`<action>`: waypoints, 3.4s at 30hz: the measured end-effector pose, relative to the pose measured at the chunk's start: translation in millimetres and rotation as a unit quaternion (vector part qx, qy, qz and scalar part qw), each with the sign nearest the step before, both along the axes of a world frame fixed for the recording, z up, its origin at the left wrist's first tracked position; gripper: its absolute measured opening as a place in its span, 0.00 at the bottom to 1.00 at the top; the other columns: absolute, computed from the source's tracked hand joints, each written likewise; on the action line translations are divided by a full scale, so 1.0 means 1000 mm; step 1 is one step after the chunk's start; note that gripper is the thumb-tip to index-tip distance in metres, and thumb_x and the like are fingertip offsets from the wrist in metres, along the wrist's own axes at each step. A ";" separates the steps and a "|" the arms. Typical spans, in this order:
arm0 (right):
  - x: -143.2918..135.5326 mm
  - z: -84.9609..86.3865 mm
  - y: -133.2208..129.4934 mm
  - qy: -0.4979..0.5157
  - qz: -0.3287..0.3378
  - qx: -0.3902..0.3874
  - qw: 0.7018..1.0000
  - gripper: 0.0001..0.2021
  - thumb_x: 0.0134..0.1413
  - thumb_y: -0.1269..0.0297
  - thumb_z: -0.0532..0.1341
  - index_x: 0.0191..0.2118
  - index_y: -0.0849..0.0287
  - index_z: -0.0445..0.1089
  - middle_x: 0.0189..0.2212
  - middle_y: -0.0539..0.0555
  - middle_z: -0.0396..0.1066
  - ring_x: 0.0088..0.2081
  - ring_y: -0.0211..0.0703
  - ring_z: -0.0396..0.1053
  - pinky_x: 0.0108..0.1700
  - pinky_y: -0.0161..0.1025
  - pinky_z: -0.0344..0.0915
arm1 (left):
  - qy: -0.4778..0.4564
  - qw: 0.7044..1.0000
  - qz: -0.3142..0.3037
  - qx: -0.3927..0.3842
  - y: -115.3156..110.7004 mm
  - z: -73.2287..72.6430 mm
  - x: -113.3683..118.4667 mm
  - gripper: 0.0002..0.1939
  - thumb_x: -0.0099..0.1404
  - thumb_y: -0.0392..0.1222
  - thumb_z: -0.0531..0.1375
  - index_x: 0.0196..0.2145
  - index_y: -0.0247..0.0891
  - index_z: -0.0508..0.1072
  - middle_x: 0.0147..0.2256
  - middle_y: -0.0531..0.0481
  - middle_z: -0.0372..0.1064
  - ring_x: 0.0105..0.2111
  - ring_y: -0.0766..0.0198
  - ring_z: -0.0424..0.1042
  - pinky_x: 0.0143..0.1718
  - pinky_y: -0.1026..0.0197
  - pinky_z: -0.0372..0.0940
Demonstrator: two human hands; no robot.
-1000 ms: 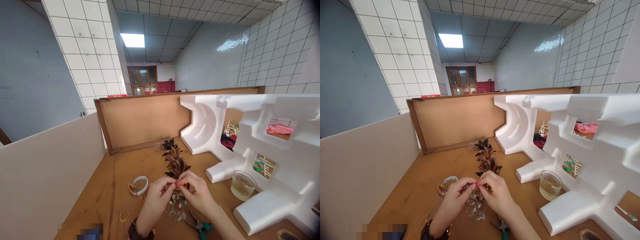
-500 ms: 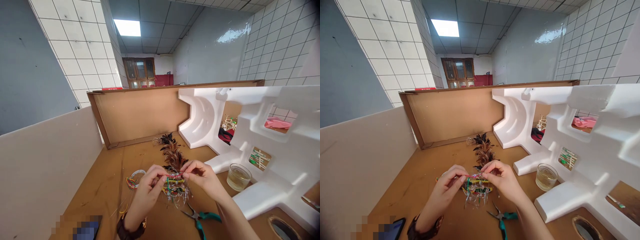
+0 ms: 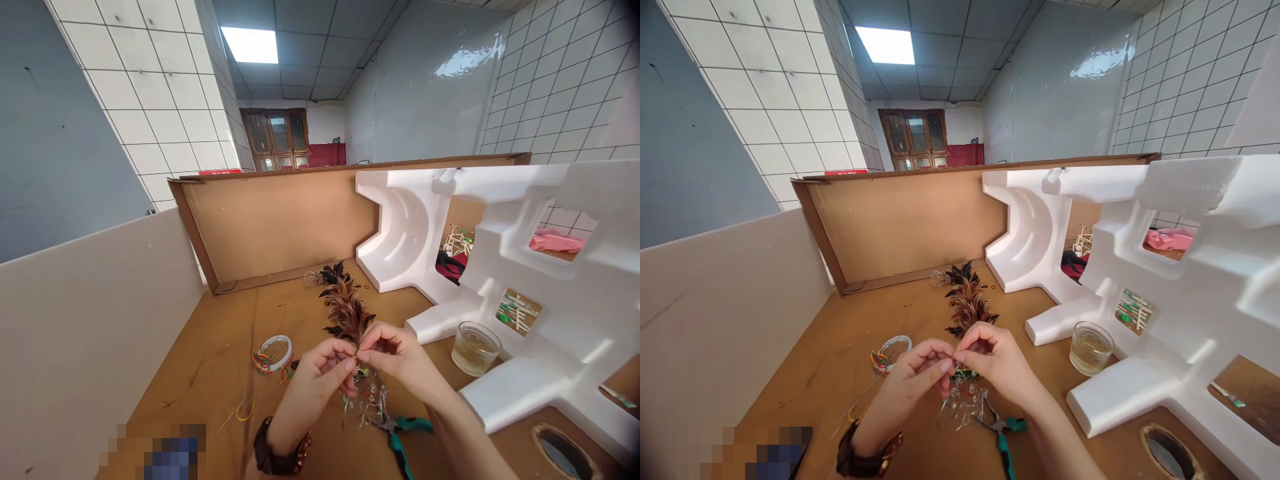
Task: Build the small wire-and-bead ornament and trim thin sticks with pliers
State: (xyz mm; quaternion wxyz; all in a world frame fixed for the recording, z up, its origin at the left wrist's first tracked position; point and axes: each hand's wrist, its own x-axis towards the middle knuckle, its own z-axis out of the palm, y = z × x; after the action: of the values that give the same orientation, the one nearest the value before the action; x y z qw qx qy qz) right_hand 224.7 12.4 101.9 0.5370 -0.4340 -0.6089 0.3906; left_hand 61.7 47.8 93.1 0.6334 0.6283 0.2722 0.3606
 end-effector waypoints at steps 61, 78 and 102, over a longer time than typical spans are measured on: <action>-0.020 -0.011 0.000 0.054 0.146 -0.165 0.974 0.10 0.43 0.60 0.63 0.27 0.63 0.71 0.17 0.48 0.69 0.19 0.34 0.67 0.25 0.33 0.64 | 0.164 0.890 0.119 0.409 -0.013 0.005 -0.008 0.05 0.63 0.35 0.49 0.32 0.38 0.65 0.29 0.50 0.63 0.30 0.66 0.63 0.32 0.64 0.59; -0.004 -0.007 0.003 0.070 0.106 -0.150 0.980 0.11 0.42 0.59 0.64 0.30 0.63 0.70 0.19 0.51 0.72 0.22 0.35 0.69 0.27 0.32 0.64 | 0.209 0.911 0.090 0.344 -0.004 0.013 -0.016 0.06 0.59 0.38 0.53 0.28 0.38 0.69 0.26 0.51 0.64 0.26 0.68 0.63 0.27 0.67 0.57; -0.005 -0.006 0.002 0.073 0.123 -0.158 0.977 0.09 0.44 0.62 0.63 0.30 0.64 0.71 0.19 0.51 0.72 0.22 0.36 0.70 0.29 0.33 0.66 | 0.214 0.896 0.042 0.387 -0.004 0.013 -0.019 0.06 0.62 0.37 0.51 0.31 0.37 0.68 0.28 0.51 0.64 0.28 0.68 0.63 0.30 0.67 0.57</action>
State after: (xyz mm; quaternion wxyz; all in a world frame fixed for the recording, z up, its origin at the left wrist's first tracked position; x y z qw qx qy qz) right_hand 219.3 14.8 95.5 0.4523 -0.4054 -0.5471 0.5759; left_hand 42.8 44.2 105.9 0.2510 0.8739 0.2661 0.3203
